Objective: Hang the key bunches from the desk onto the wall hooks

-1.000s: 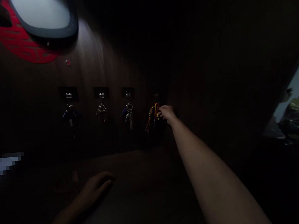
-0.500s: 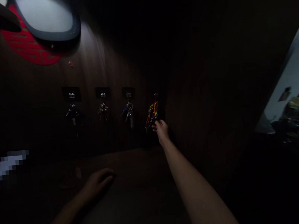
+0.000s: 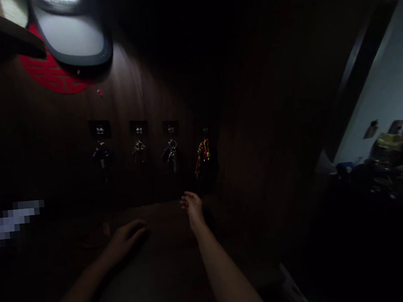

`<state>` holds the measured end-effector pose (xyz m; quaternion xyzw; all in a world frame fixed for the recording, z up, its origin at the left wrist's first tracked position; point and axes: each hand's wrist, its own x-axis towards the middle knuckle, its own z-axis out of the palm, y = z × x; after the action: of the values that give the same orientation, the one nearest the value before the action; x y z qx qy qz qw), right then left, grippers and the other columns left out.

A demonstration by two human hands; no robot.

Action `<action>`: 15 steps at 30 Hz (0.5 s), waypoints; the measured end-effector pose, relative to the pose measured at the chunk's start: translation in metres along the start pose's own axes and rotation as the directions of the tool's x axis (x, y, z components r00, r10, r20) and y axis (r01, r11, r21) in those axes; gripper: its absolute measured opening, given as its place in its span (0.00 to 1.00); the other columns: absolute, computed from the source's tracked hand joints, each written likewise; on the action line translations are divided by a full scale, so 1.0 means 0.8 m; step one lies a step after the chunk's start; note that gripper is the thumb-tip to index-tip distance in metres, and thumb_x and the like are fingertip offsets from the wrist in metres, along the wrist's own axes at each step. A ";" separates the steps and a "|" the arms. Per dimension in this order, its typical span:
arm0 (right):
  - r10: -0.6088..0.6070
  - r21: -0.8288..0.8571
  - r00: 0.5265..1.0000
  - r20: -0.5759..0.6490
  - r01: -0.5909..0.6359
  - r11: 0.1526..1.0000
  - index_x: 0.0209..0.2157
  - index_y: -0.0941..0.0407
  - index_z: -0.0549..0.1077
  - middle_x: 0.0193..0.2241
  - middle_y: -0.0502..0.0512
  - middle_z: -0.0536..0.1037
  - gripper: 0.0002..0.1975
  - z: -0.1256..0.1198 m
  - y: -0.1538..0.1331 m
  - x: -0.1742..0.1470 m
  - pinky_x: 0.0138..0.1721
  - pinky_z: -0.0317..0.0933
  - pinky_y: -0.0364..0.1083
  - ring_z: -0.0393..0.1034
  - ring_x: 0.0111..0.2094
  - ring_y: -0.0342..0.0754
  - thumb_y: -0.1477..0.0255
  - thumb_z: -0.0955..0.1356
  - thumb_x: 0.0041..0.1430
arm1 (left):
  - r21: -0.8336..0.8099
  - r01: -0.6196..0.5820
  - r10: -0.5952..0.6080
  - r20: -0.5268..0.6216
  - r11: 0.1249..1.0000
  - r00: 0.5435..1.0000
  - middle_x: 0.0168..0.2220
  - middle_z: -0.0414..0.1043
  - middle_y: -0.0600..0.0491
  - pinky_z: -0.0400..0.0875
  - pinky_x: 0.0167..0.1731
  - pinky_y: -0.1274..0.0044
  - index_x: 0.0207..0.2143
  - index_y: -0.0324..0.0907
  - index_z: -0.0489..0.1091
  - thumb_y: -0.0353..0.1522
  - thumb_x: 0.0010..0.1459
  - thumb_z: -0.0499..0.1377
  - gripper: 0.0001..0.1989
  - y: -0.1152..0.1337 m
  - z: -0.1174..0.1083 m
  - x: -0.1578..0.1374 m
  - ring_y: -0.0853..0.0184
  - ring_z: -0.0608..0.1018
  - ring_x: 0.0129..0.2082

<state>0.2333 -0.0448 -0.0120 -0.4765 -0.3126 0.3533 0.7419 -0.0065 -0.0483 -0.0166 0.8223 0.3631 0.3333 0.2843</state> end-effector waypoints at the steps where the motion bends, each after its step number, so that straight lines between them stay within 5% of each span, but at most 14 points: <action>1: 0.021 0.001 1.000 0.012 -0.021 1.000 0.31 0.55 0.68 0.26 0.52 0.72 0.13 0.006 0.008 -0.007 0.22 0.59 0.40 0.68 0.24 0.42 0.68 0.67 0.39 | 0.029 0.026 -0.025 -0.044 0.999 0.999 0.42 0.75 0.53 0.65 0.47 0.69 0.40 0.47 0.70 0.41 0.56 0.50 0.14 -0.001 -0.004 0.000 0.62 0.74 0.44; 8: 0.016 -0.165 0.995 0.095 0.000 0.986 0.28 0.55 0.67 0.22 0.49 0.70 0.08 0.034 0.042 -0.034 0.17 0.53 0.38 0.62 0.19 0.39 0.70 0.63 0.41 | 0.066 0.157 -0.122 -0.372 0.985 0.920 0.37 0.76 0.55 0.68 0.41 0.74 0.37 0.46 0.70 0.40 0.54 0.50 0.14 -0.018 -0.043 0.004 0.63 0.76 0.39; 15: -0.040 -0.275 0.980 0.196 0.094 0.957 0.27 0.56 0.68 0.20 0.48 0.70 0.08 0.039 0.044 -0.035 0.16 0.50 0.38 0.61 0.17 0.39 0.70 0.62 0.42 | -0.099 0.341 -0.323 -0.636 0.935 0.701 0.36 0.75 0.51 0.71 0.37 0.73 0.36 0.43 0.71 0.36 0.50 0.52 0.13 -0.050 -0.082 0.003 0.61 0.76 0.38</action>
<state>0.1845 -0.0424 -0.0371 -0.5310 -0.4447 0.3233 0.6448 -0.0707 -0.0088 -0.0037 0.5825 0.5847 0.5328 0.1870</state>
